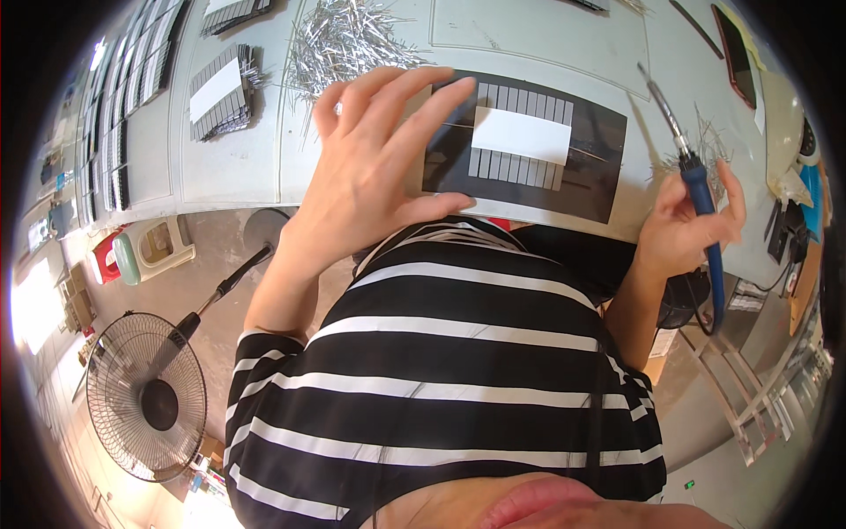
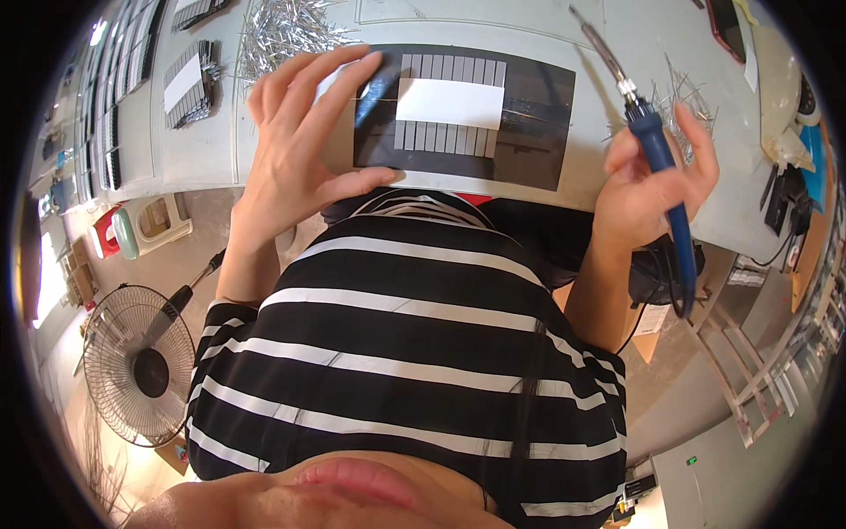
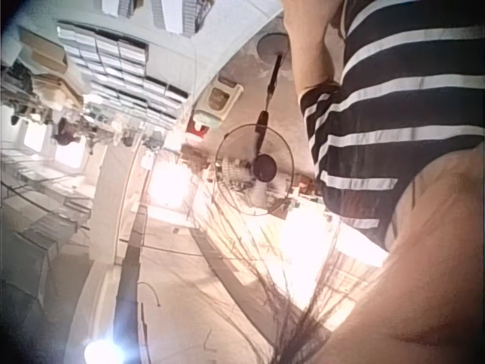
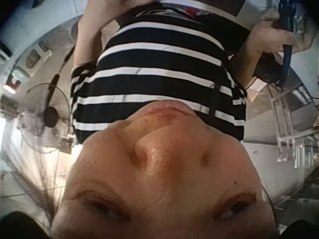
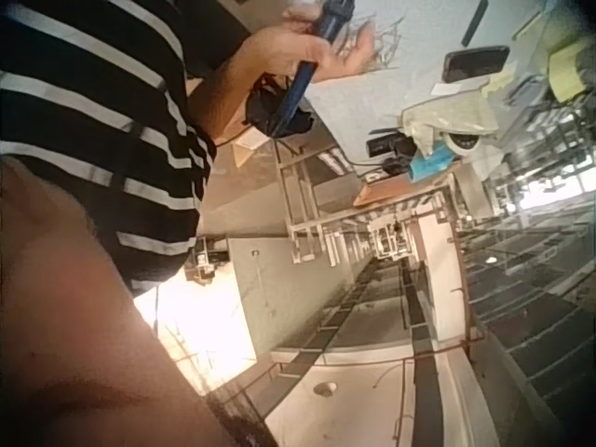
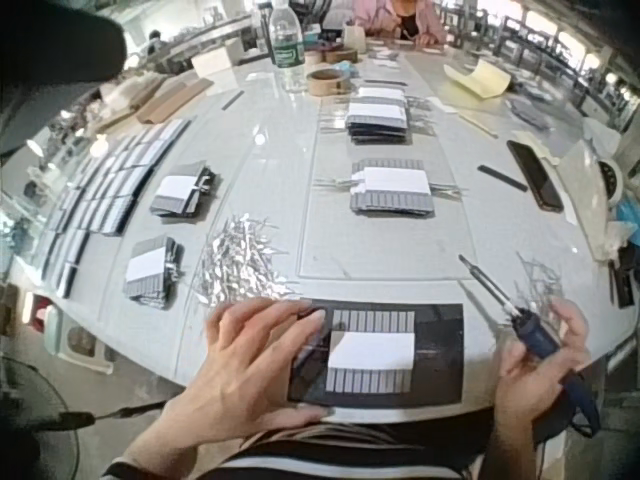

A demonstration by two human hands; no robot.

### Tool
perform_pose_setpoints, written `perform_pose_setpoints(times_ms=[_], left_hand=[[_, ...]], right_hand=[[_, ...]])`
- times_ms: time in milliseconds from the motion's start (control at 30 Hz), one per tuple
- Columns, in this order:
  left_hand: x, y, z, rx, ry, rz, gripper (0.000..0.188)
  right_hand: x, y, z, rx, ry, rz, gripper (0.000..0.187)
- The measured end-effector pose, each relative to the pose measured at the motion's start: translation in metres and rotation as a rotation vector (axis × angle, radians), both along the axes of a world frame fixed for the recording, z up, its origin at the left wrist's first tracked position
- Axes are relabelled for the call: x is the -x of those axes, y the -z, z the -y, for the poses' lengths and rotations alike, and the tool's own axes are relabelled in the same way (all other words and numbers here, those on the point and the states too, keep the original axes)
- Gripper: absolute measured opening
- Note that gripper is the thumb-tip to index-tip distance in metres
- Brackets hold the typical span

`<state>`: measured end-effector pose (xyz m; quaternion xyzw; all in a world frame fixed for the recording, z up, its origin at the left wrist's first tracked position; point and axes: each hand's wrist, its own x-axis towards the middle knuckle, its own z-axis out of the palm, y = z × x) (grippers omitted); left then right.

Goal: Soldering thin wires onto metal contact strips using a soldering iron and a jig.

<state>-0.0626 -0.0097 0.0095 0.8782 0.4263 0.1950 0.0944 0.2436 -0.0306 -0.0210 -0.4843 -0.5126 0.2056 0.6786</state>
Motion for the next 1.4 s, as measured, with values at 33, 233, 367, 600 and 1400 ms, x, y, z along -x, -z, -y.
perform_pose_setpoints(times_ms=[33,233,367,600,1400], left_hand=[[-0.003,-0.003,-0.003,-0.005,-0.003,-0.007,0.092],[-0.014,-0.001,-0.021,0.031,0.133,0.049,0.096],[-0.017,0.001,-0.023,0.039,0.148,0.043,0.095],[-0.023,0.003,-0.024,0.041,0.160,0.046,0.090],[-0.046,-0.004,0.013,0.137,0.194,0.058,0.100]], right_hand=[[0.000,-0.001,0.004,0.007,0.053,0.006,0.050],[0.009,0.003,-0.003,-0.147,0.152,0.313,0.035],[0.005,0.003,0.000,-0.152,0.001,0.146,0.043],[0.012,-0.001,0.004,-0.136,0.028,0.188,0.043],[0.015,0.000,-0.003,-0.197,0.066,0.147,0.039]])
